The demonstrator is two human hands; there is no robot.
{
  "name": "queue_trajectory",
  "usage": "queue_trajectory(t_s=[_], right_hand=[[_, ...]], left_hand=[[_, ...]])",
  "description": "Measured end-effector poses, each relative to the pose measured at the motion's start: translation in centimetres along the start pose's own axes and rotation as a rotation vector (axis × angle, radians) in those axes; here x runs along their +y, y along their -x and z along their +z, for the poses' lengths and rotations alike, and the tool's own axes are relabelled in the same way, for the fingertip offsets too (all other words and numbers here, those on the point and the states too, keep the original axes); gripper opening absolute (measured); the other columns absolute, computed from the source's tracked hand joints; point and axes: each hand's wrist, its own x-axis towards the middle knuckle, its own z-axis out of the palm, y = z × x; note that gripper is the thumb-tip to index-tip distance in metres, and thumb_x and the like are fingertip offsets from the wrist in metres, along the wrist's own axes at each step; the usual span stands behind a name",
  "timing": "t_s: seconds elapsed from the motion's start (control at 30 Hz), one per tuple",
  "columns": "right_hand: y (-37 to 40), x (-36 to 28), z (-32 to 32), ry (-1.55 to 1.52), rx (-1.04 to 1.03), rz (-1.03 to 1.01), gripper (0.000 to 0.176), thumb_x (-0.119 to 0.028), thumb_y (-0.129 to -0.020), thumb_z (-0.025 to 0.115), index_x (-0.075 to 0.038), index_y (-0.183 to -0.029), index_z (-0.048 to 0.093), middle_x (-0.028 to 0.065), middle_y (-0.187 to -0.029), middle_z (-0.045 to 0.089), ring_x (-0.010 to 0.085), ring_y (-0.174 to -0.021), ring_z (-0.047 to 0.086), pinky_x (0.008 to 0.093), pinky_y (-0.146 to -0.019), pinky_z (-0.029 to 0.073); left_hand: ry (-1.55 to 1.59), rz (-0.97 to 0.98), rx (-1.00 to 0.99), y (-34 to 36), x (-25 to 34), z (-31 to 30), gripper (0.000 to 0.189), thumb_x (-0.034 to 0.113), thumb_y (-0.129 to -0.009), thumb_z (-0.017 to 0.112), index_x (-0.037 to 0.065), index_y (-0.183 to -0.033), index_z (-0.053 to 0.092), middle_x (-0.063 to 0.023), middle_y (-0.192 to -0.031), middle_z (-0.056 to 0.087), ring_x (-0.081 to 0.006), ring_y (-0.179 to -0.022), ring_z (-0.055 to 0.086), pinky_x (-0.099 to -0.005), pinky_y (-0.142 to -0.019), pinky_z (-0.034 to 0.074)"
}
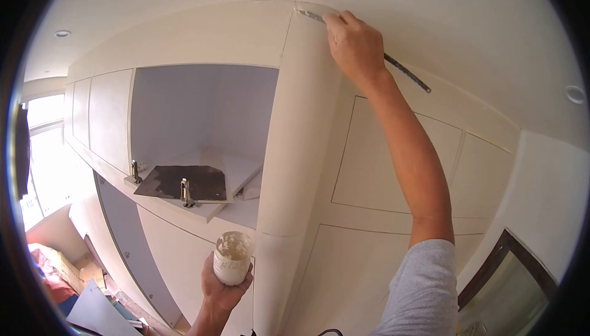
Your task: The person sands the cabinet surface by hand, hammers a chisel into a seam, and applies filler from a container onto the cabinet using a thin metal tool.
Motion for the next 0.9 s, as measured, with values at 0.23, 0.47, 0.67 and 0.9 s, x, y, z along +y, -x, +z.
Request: queue_trajectory(t_s=[0.23, 0.47, 0.67, 0.9], right_hand=[[0.4, 1.3, 2.1, 0.0, -0.027, -0.072, 0.018, 0.002, -0.083, 0.067, -0.006, -0.099, 0.07, 0.0065, -0.095, 0.062, 0.0281, -0.075, 0.067, 0.0392, -0.058, 0.056], [0.6, 1.3, 1.9, 0.081, 0.0, -0.144, 0.016, 0.0, -0.083, 0.07, -0.009, -0.096, 0.072, 0.0046, -0.092, 0.061, 0.0252, -0.075, 0.066, 0.0382, -0.058, 0.055], [0.4, 0.6, 0.7, -0.062, 0.026, -0.025, 0.012, 0.001, -0.085, 0.07, -0.009, -0.092, 0.072, 0.0034, -0.09, 0.062, 0.0247, -0.073, 0.066, 0.0384, -0.057, 0.054], [-0.6, 0.8, 3.1, -0.098, -0.008, -0.026, 0.008, -0.002, -0.088, 0.068, -0.008, -0.091, 0.072, 0.0037, -0.088, 0.062, 0.027, -0.071, 0.066, 0.0394, -0.058, 0.054]], left_hand=[[0.016, -0.01, 0.034, -0.4, -0.2, -0.3, 0.054, 0.055, -0.105, 0.043, 0.014, -0.134, 0.06, -0.0087, -0.132, 0.063, -0.0309, -0.118, 0.058, -0.0497, -0.098, 0.046], [-0.004, -0.009, 0.02, -0.2, 0.0, -0.2, 0.053, 0.055, -0.105, 0.043, 0.013, -0.134, 0.061, -0.0086, -0.131, 0.063, -0.031, -0.119, 0.058, -0.0499, -0.099, 0.045], [0.011, 0.006, 0.049, -0.2, 0.2, -0.1, 0.054, 0.055, -0.105, 0.043, 0.013, -0.134, 0.061, -0.0085, -0.131, 0.063, -0.031, -0.12, 0.057, -0.0501, -0.101, 0.044], [0.018, -0.002, 0.024, -0.3, 0.2, 0.1, 0.053, 0.054, -0.105, 0.042, 0.014, -0.134, 0.061, -0.0083, -0.132, 0.063, -0.0312, -0.121, 0.057, -0.0506, -0.103, 0.042]])
